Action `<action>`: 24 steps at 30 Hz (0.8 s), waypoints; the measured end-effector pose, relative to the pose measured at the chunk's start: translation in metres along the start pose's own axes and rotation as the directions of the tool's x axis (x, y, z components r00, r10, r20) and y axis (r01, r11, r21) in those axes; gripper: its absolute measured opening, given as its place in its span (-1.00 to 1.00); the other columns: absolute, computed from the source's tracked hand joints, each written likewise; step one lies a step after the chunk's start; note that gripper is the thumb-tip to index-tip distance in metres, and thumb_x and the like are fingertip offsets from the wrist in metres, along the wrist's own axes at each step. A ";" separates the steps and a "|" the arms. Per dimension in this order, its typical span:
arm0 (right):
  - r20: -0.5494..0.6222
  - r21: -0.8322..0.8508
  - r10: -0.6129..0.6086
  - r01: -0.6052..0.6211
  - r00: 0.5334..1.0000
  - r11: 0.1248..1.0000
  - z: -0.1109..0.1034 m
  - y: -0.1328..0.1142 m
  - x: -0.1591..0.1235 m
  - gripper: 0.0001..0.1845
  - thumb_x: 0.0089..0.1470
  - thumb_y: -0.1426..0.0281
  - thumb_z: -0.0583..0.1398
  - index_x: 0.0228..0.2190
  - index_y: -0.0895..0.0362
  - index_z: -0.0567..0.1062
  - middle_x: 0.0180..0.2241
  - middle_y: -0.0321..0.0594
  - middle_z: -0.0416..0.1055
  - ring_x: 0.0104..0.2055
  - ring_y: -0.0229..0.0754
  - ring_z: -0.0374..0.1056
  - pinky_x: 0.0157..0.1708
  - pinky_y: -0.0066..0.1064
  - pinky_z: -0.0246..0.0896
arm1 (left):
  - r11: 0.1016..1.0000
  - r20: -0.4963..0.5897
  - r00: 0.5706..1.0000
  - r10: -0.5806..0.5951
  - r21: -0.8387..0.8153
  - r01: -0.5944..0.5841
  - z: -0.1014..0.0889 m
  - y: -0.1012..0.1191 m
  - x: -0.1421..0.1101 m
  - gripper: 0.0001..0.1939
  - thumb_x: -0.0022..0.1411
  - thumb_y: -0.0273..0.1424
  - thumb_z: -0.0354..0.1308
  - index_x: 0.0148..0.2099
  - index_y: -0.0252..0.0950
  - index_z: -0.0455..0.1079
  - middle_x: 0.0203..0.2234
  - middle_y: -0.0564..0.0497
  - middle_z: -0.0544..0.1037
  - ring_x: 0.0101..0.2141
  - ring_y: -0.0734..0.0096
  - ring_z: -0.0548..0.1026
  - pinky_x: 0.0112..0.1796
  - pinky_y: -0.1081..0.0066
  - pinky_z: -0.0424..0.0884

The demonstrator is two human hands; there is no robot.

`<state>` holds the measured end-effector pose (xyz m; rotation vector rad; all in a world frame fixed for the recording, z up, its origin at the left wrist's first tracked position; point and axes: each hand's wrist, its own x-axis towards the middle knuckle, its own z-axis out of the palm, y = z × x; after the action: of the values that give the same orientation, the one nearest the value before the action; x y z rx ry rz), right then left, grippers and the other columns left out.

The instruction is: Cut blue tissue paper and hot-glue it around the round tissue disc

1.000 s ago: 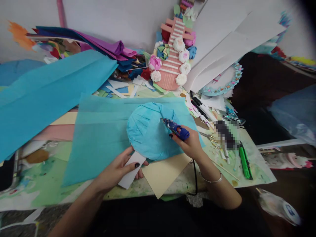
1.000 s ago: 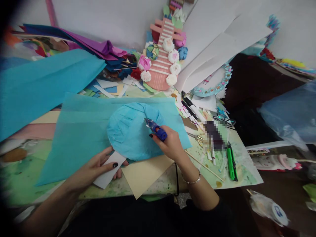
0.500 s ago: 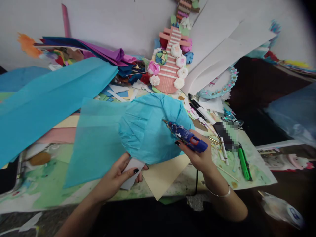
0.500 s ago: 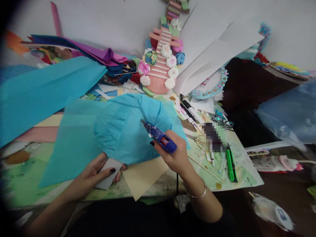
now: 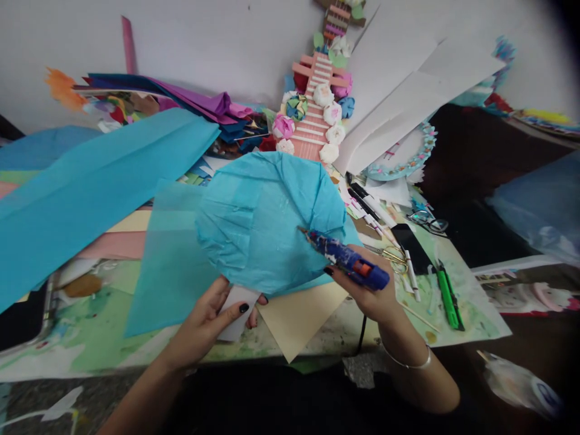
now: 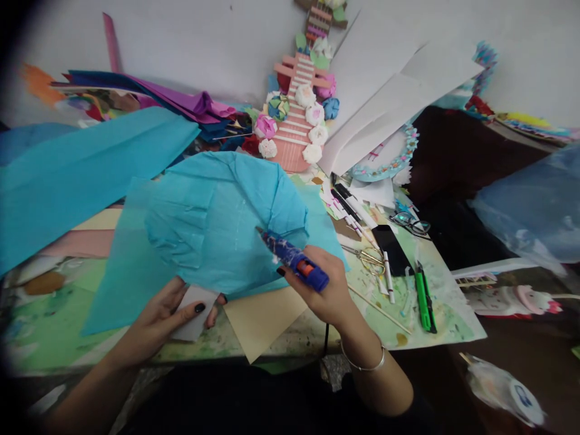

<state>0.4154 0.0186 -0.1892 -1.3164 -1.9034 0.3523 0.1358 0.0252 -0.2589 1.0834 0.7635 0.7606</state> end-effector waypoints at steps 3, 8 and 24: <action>-0.016 0.000 0.022 -0.022 1.000 1.000 0.001 0.000 0.000 -0.74 0.11 0.36 0.23 -0.52 0.09 0.26 -0.56 -0.35 0.20 -0.52 -0.29 0.12 -0.50 -0.41 0.03 | 0.998 0.008 0.999 0.037 -0.041 -0.037 0.001 -0.004 0.000 -0.75 0.25 -0.23 0.17 -0.11 -0.24 0.28 -0.27 -0.10 0.53 -0.41 0.33 0.52 -0.41 0.40 0.40; 0.175 0.015 -0.085 0.084 0.981 0.996 0.012 -0.004 -0.006 -0.82 0.08 0.41 0.23 -0.45 0.10 0.29 -0.51 -0.34 0.21 -0.49 -0.30 0.14 -0.49 -0.44 0.03 | 0.997 -0.051 0.998 0.047 -0.063 -0.050 0.004 -0.005 0.000 -0.74 0.26 -0.27 0.19 -0.09 -0.25 0.26 -0.24 -0.10 0.54 -0.42 0.39 0.51 -0.43 0.45 0.39; 0.056 0.024 0.035 -0.036 0.998 0.999 0.020 0.000 -0.004 -0.71 0.12 0.35 0.24 -0.52 0.10 0.24 -0.56 -0.39 0.16 -0.53 -0.33 0.09 -0.51 -0.44 0.00 | 0.993 -0.043 0.997 0.072 -0.089 -0.075 0.003 -0.010 0.000 -0.75 0.25 -0.31 0.20 -0.07 -0.26 0.27 -0.26 -0.10 0.55 -0.43 0.40 0.52 -0.46 0.49 0.39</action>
<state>0.4010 0.0194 -0.2041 -1.3380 -1.9176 0.4334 0.1399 0.0207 -0.2669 1.0220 0.7186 0.8733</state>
